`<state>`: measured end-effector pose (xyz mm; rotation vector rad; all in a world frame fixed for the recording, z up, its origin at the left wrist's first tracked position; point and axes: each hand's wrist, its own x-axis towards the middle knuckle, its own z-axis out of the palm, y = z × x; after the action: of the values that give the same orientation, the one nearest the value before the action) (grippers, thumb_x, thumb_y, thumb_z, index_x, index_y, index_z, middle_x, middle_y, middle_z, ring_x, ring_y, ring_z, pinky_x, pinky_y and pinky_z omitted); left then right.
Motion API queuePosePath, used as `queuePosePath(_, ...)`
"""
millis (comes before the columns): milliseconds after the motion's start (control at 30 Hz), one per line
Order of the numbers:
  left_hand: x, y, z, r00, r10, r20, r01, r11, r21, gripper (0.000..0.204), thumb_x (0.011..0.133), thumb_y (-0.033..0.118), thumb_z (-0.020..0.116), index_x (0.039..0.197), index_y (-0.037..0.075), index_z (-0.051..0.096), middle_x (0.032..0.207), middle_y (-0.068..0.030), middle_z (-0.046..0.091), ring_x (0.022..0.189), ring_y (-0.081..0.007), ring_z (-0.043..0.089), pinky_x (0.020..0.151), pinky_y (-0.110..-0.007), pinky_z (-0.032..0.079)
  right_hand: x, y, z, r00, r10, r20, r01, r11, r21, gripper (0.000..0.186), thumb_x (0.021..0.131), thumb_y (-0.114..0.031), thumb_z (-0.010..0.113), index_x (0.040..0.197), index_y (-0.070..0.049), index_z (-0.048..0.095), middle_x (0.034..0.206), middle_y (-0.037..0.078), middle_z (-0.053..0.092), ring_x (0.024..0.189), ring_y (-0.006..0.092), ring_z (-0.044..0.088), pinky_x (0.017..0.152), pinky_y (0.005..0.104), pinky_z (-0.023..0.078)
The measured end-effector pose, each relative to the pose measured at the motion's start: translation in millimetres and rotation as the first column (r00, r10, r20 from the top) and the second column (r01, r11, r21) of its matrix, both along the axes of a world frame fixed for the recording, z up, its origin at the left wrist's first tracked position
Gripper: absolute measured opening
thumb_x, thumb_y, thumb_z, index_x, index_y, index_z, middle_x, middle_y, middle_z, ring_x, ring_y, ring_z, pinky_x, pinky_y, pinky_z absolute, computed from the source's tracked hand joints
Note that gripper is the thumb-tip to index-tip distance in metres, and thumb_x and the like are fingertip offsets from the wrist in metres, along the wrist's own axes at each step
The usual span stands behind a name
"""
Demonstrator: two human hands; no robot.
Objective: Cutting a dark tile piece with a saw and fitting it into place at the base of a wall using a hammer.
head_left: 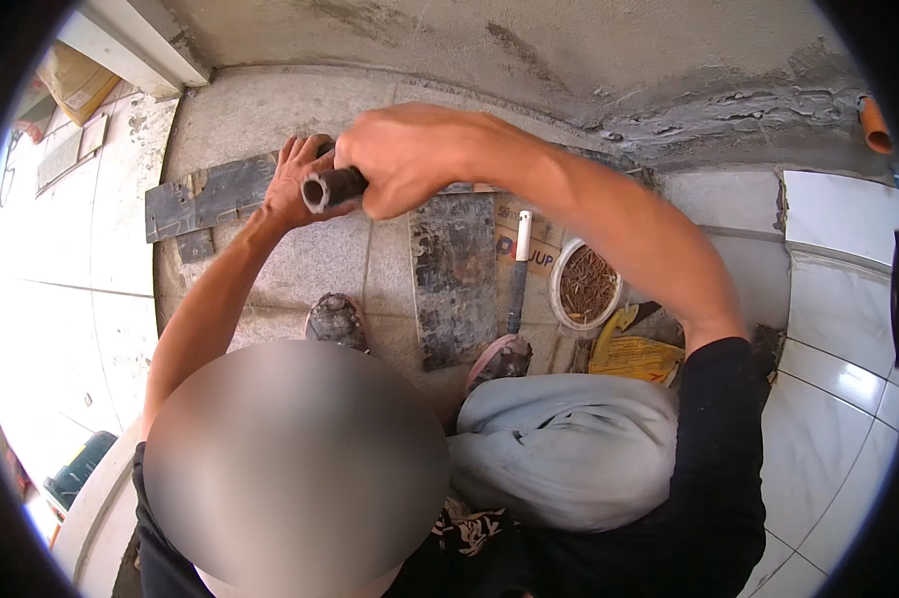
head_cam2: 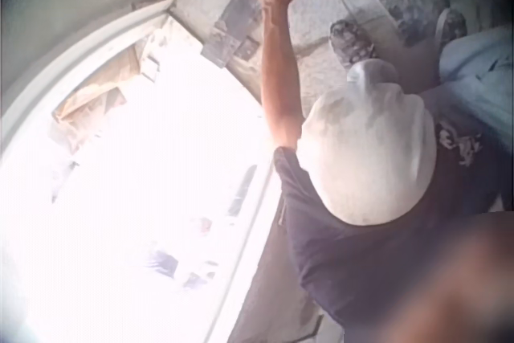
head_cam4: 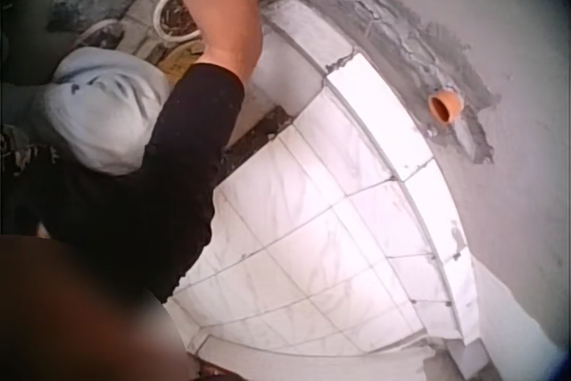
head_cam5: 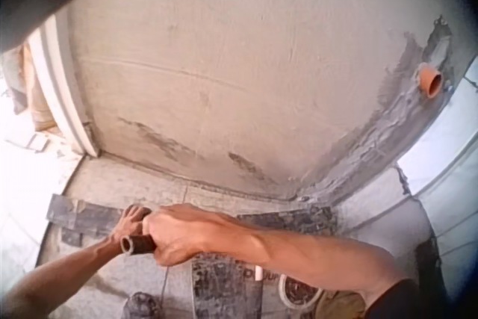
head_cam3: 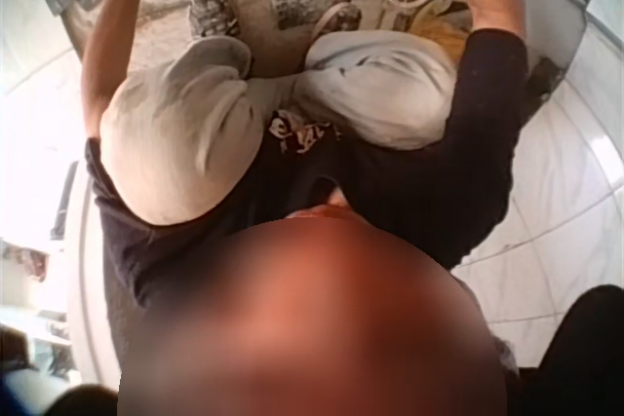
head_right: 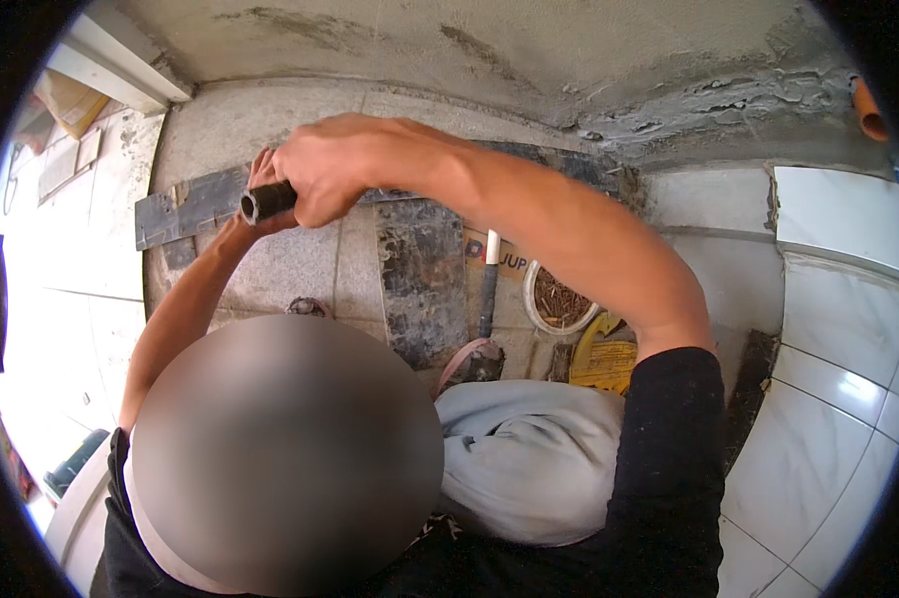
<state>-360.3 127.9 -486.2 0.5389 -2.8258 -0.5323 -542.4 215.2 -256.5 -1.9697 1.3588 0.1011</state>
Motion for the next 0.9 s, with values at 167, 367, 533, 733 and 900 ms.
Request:
queuePosePath(167, -12, 5, -12, 1.0, 0.002, -0.019, -0.003, 0.999, -0.047, 0.069, 0.065, 0.051, 0.075, 0.12, 0.012, 0.059, 0.124, -0.0128, 0.048, 0.119, -0.0318, 0.044, 0.112, -0.052, 0.024, -11, 7, -8, 0.966, -0.078, 0.247, 0.076, 0.997, 0.018, 0.019, 0.071, -0.013, 0.063, 0.057, -0.005, 0.052, 0.045, 0.001, 0.041, 0.041, 0.0148, 0.04, 0.043, 0.0354, 0.034)
queuePosePath(367, -11, 10, 3, 0.999, 0.042, -0.003, -0.042, 0.993, -0.111, 0.072, 0.067, 0.054, 0.074, 0.132, 0.024, 0.058, 0.125, -0.0148, 0.05, 0.117, -0.0314, 0.048, 0.11, -0.051, 0.026, -56, 27, -21, 0.76, -0.099, 0.642, 0.271, 0.947, -0.174, 0.034, 0.078, -0.019, 0.065, 0.053, -0.013, 0.042, 0.049, -0.003, 0.038, 0.043, 0.0087, 0.033, 0.043, 0.0303, 0.027)
queuePosePath(533, -17, 9, -3, 0.999, 0.027, 0.017, -0.026, 0.998, -0.054, 0.077, 0.066, 0.059, 0.073, 0.132, 0.025, 0.057, 0.13, -0.0148, 0.048, 0.123, -0.0323, 0.045, 0.111, -0.052, 0.025, -52, 29, -25, 0.812, -0.078, 0.579, 0.265, 0.932, -0.247, 0.034, 0.074, -0.017, 0.064, 0.051, -0.011, 0.041, 0.048, -0.004, 0.042, 0.045, 0.0087, 0.035, 0.043, 0.029, 0.027)
queuePosePath(733, -6, 9, -9, 0.998, 0.043, -0.036, -0.046, 0.997, -0.068, 0.071, 0.061, 0.055, 0.077, 0.121, 0.019, 0.065, 0.127, -0.0139, 0.049, 0.117, -0.0326, 0.047, 0.11, -0.051, 0.026, -52, 17, -50, 0.551, -0.242, 0.798, 0.63, 0.749, -0.208, 0.017, 0.072, -0.008, 0.061, 0.056, -0.01, 0.054, 0.049, 0.002, 0.048, 0.046, 0.011, 0.045, 0.047, 0.0267, 0.035)
queuePosePath(900, -12, 10, 3, 0.998, 0.051, -0.033, -0.052, 0.998, -0.04, 0.076, 0.062, 0.057, 0.077, 0.13, 0.026, 0.06, 0.123, -0.0163, 0.049, 0.116, -0.0337, 0.046, 0.109, -0.053, 0.027, -189, 77, -32, 0.078, -0.292, 0.953, 0.679, 0.715, 0.163, 0.024, 0.075, -0.009, 0.054, 0.054, -0.008, 0.043, 0.049, 0.002, 0.04, 0.048, 0.0129, 0.043, 0.063, 0.0364, 0.048)
